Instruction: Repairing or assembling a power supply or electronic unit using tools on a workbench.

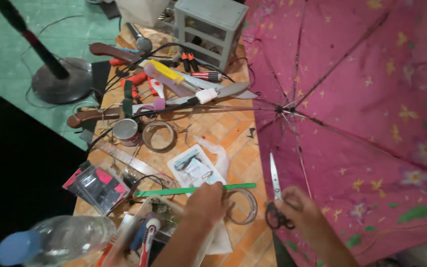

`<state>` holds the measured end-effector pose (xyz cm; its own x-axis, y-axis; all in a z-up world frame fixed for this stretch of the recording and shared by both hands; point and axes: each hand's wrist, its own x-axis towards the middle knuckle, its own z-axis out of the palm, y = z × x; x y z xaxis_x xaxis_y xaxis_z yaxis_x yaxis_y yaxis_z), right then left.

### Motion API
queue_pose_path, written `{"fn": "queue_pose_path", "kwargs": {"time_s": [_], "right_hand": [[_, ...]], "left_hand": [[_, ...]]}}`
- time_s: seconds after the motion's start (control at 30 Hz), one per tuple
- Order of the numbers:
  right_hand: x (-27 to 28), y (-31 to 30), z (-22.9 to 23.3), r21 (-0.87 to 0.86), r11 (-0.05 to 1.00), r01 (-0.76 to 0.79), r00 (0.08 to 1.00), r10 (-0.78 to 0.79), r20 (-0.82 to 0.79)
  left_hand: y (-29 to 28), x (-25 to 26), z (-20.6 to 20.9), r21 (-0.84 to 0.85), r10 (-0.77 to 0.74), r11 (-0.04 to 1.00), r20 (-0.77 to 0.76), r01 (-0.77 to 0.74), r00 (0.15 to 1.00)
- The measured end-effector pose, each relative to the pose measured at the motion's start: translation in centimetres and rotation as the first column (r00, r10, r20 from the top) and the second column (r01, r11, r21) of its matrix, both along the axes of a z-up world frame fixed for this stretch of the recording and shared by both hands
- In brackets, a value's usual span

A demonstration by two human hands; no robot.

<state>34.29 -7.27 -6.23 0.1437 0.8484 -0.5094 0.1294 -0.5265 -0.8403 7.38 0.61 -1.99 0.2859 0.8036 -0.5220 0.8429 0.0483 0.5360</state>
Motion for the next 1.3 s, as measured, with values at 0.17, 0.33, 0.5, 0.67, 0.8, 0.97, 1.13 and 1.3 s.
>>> {"fn": "queue_pose_path", "kwargs": {"time_s": [0.17, 0.33, 0.5, 0.67, 0.8, 0.97, 1.13, 1.3], "right_hand": [[-2.0, -1.3, 0.3, 0.022, 0.999, 0.046, 0.998, -0.045, -0.042], [-3.4, -2.1, 1.0, 0.144, 0.99, 0.01, 0.961, 0.031, -0.276], [-4.9, -4.5, -2.2, 0.249, 0.966, 0.065, 0.987, -0.1, 0.129], [-6.7, -6.9, -3.6, 0.24, 0.966, 0.094, 0.925, -0.174, 0.339], [-7.2, -6.4, -3.3, 0.549, 0.835, -0.043, 0.86, -0.249, 0.445], [-7.4, -5.3, -1.8, 0.45, 0.853, 0.265, 0.912, -0.373, 0.17], [-7.6, -4.3, 1.4, 0.663, 0.742, 0.094, 0.87, -0.384, 0.307], [-7.5, -0.3, 3.1, 0.473, 0.853, 0.223, 0.926, -0.336, 0.171]], "left_hand": [[0.2, 2.4, -7.6, 0.202, -0.073, 0.976, -0.022, 0.076, 0.997], [-1.3, 3.4, -4.7, 0.301, -0.126, 0.945, -0.021, 0.127, 0.992], [-3.7, 4.2, -2.0, 0.214, -0.224, 0.949, -0.061, 0.232, 0.973], [-3.8, 2.7, -1.1, 0.118, -0.122, 0.986, 0.033, 0.118, 0.992], [-2.1, 0.1, -0.5, 0.098, 0.068, 0.992, 0.134, -0.081, 0.989], [-0.7, -2.0, 0.3, 0.177, 0.101, 0.976, 0.156, -0.129, 0.983], [0.4, -4.6, 0.7, 0.247, 0.151, 0.946, 0.239, -0.21, 0.959], [2.0, -7.0, 0.5, 0.284, 0.284, 0.868, 0.387, -0.407, 0.877]]}}
